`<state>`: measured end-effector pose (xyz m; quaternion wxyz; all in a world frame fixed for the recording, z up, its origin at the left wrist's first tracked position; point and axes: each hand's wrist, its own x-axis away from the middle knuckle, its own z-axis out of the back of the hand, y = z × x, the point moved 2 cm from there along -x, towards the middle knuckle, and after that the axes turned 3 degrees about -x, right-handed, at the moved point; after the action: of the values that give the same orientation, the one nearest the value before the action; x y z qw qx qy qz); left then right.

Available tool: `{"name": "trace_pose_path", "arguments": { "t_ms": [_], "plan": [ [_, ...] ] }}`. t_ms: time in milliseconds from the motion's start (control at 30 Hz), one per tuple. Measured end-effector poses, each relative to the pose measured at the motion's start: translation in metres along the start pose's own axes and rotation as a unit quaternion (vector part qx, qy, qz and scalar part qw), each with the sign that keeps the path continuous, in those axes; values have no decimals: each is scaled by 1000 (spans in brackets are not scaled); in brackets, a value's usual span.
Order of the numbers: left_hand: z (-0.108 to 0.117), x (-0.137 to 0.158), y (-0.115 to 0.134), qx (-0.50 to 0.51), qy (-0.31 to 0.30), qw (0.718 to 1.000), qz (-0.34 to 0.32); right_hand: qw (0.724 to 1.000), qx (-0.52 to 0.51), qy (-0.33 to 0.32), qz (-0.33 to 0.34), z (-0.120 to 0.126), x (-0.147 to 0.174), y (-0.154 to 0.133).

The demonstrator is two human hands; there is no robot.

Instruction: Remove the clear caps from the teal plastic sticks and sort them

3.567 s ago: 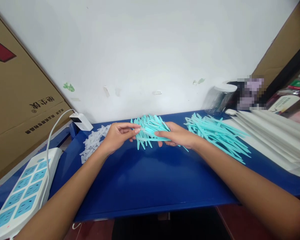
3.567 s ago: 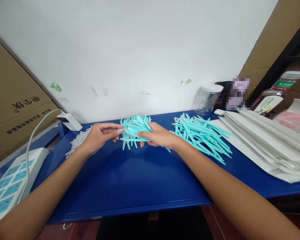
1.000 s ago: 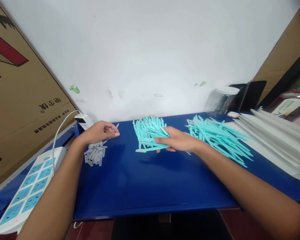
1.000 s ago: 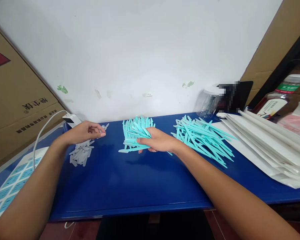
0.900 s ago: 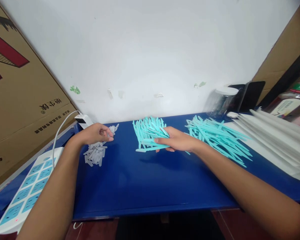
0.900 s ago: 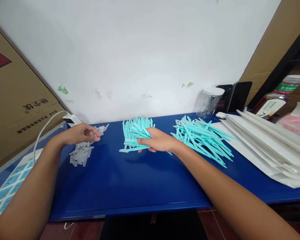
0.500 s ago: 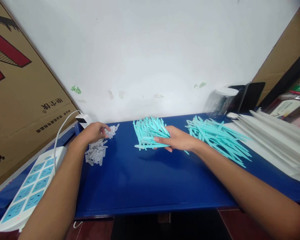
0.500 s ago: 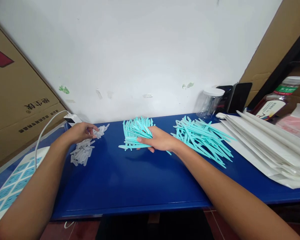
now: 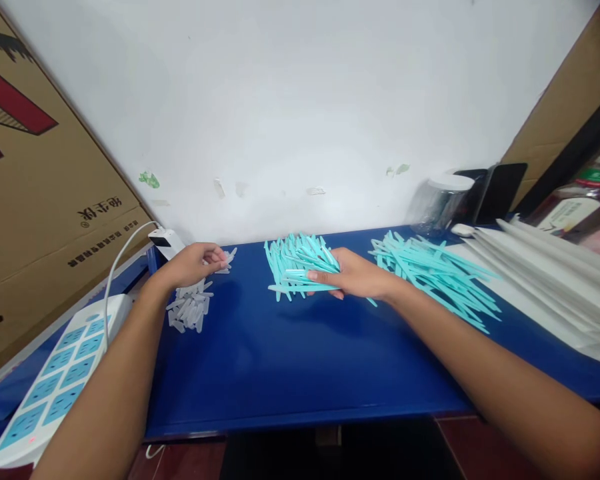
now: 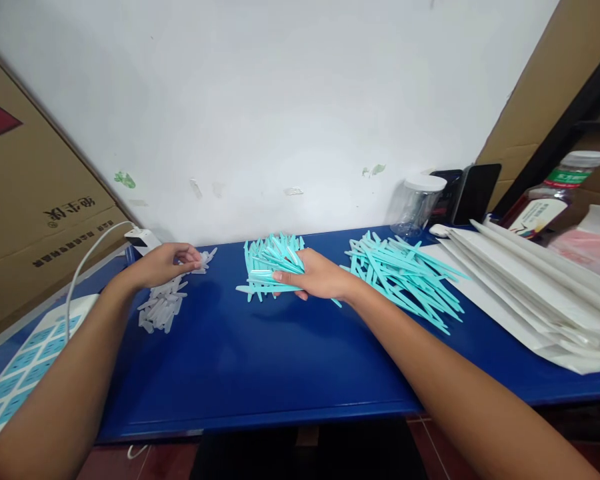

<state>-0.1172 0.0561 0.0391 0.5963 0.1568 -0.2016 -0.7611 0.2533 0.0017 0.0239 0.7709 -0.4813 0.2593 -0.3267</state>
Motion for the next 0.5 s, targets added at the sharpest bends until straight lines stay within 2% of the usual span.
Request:
{"name": "trace_pose_path", "arguments": {
  "t_ms": [100, 233, 367, 500],
  "plan": [
    [-8, 1, 19, 114, 5, 992, -48, 1000, -22, 20, -4, 2, -1, 4],
    [-34, 0, 46, 255, 21, 962, -91, 999, -34, 27, -7, 2, -3, 6],
    [-62, 0, 68, 364, 0, 927, -86, 999, -26, 30, -15, 1, -3, 8],
    [-75, 4, 79, 414, 1, 908, -63, 1000, -9, 20, -9, 1, -2, 8]
  ]
}}
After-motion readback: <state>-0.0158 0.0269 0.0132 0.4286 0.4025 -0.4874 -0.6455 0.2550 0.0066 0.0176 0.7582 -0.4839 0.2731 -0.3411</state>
